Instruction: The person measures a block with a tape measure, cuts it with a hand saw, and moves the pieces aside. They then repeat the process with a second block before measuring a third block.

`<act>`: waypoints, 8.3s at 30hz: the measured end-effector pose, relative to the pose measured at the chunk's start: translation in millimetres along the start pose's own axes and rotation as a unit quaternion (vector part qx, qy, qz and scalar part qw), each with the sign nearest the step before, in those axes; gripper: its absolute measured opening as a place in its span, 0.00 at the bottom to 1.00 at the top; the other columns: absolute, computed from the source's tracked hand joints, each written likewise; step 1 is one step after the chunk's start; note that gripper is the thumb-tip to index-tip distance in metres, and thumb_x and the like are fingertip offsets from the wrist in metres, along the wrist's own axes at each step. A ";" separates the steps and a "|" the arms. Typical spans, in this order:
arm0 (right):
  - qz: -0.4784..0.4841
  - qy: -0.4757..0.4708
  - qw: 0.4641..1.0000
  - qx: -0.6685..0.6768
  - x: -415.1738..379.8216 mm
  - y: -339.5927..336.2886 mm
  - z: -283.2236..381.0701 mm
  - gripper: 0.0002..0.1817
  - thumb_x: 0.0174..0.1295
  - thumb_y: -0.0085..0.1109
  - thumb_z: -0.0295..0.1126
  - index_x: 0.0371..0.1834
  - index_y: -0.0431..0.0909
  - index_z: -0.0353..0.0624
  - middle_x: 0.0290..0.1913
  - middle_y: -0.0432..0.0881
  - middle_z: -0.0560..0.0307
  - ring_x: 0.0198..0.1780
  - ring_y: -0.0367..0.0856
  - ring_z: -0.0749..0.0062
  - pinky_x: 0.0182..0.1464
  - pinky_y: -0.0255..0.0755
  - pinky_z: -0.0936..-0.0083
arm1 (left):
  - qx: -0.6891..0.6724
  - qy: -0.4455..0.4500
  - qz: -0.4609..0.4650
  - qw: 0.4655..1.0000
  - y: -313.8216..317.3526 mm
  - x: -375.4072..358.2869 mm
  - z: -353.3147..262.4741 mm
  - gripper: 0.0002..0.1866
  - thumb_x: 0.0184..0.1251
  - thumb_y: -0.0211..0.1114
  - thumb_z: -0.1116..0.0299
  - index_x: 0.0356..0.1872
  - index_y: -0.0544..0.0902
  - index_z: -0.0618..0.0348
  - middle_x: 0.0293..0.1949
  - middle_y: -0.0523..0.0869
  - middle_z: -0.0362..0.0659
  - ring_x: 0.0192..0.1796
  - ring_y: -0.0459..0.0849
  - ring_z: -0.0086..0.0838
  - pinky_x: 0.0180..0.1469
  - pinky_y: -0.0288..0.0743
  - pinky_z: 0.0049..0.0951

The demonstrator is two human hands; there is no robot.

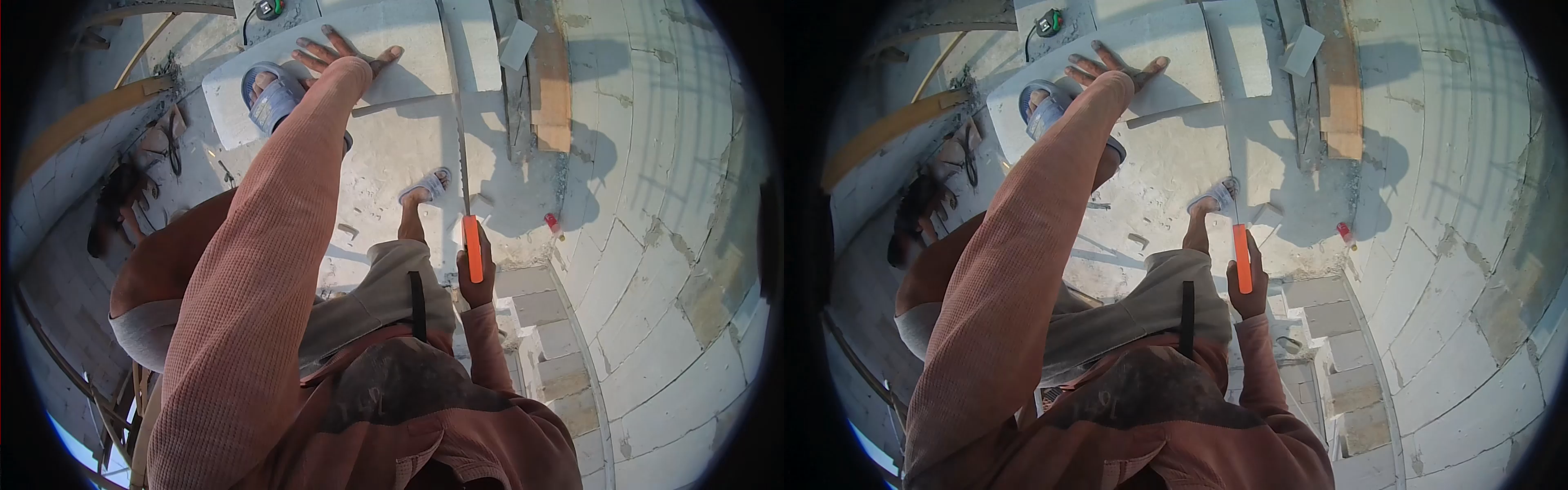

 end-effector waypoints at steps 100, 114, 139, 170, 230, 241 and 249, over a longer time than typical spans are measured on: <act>-0.038 -0.156 0.987 -0.016 138.2 17.2 81.4 0.33 0.61 0.54 0.22 0.74 0.65 0.42 0.58 0.83 0.42 0.45 0.86 0.58 0.51 0.78 0.70 | 0.007 0.018 -0.034 0.999 -16.6 -21.3 -0.8 0.82 0.29 0.59 0.08 0.83 0.33 0.44 0.79 0.25 0.67 0.76 0.13 0.70 0.68 0.24 0.85; -0.030 -0.168 0.985 0.002 145.9 16.0 75.1 0.31 0.64 0.55 0.24 0.73 0.65 0.40 0.62 0.81 0.43 0.48 0.88 0.51 0.48 0.80 0.65 | 0.045 0.000 0.028 0.999 -18.6 3.6 -9.6 0.82 0.29 0.58 0.07 0.83 0.31 0.45 0.80 0.25 0.66 0.78 0.15 0.67 0.72 0.22 0.79; 0.019 -0.067 0.997 -0.039 37.3 0.4 -49.7 0.35 0.64 0.57 0.25 0.76 0.62 0.42 0.68 0.77 0.44 0.53 0.88 0.50 0.50 0.81 0.65 | 0.024 0.011 0.024 0.999 -6.0 -4.0 -3.6 0.80 0.33 0.60 0.10 0.83 0.33 0.46 0.79 0.25 0.67 0.77 0.13 0.68 0.67 0.18 0.84; 0.010 -0.102 0.995 0.004 114.2 22.8 -19.8 0.31 0.67 0.55 0.26 0.75 0.64 0.40 0.68 0.76 0.44 0.63 0.81 0.51 0.61 0.75 0.67 | 0.044 -0.014 0.059 0.997 -10.8 -6.8 -7.8 0.80 0.33 0.64 0.12 0.82 0.30 0.42 0.78 0.20 0.66 0.74 0.08 0.69 0.63 0.32 0.92; 0.007 -0.075 0.986 0.150 60.0 16.3 -49.6 0.31 0.75 0.55 0.43 0.72 0.64 0.32 0.71 0.70 0.43 0.70 0.73 0.57 0.70 0.67 0.63 | -0.071 0.026 0.127 0.989 -51.0 -30.9 -3.7 0.78 0.40 0.68 0.18 0.82 0.29 0.46 0.78 0.17 0.64 0.77 0.10 0.64 0.70 0.36 0.82; 0.006 -0.005 0.992 -0.126 -9.3 10.1 -80.0 0.29 0.71 0.51 0.31 0.74 0.65 0.36 0.70 0.74 0.43 0.71 0.74 0.57 0.71 0.65 0.64 | -0.021 0.012 0.137 0.990 -33.7 -28.3 -10.3 0.80 0.37 0.66 0.15 0.82 0.28 0.46 0.78 0.16 0.63 0.76 0.07 0.63 0.70 0.33 0.83; 0.003 -0.153 0.988 0.024 131.2 20.3 36.6 0.32 0.67 0.56 0.28 0.76 0.63 0.39 0.65 0.80 0.44 0.55 0.86 0.57 0.56 0.78 0.68 | -0.035 -0.006 0.099 0.994 -14.0 -19.0 -9.8 0.81 0.34 0.66 0.14 0.82 0.30 0.45 0.78 0.16 0.62 0.75 0.06 0.63 0.67 0.31 0.87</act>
Point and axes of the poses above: each hand's wrist, its own x-axis towards the middle knuckle, its own y-axis out of the palm, z = x × y, the point moved 10 cm from there along x, towards the middle knuckle
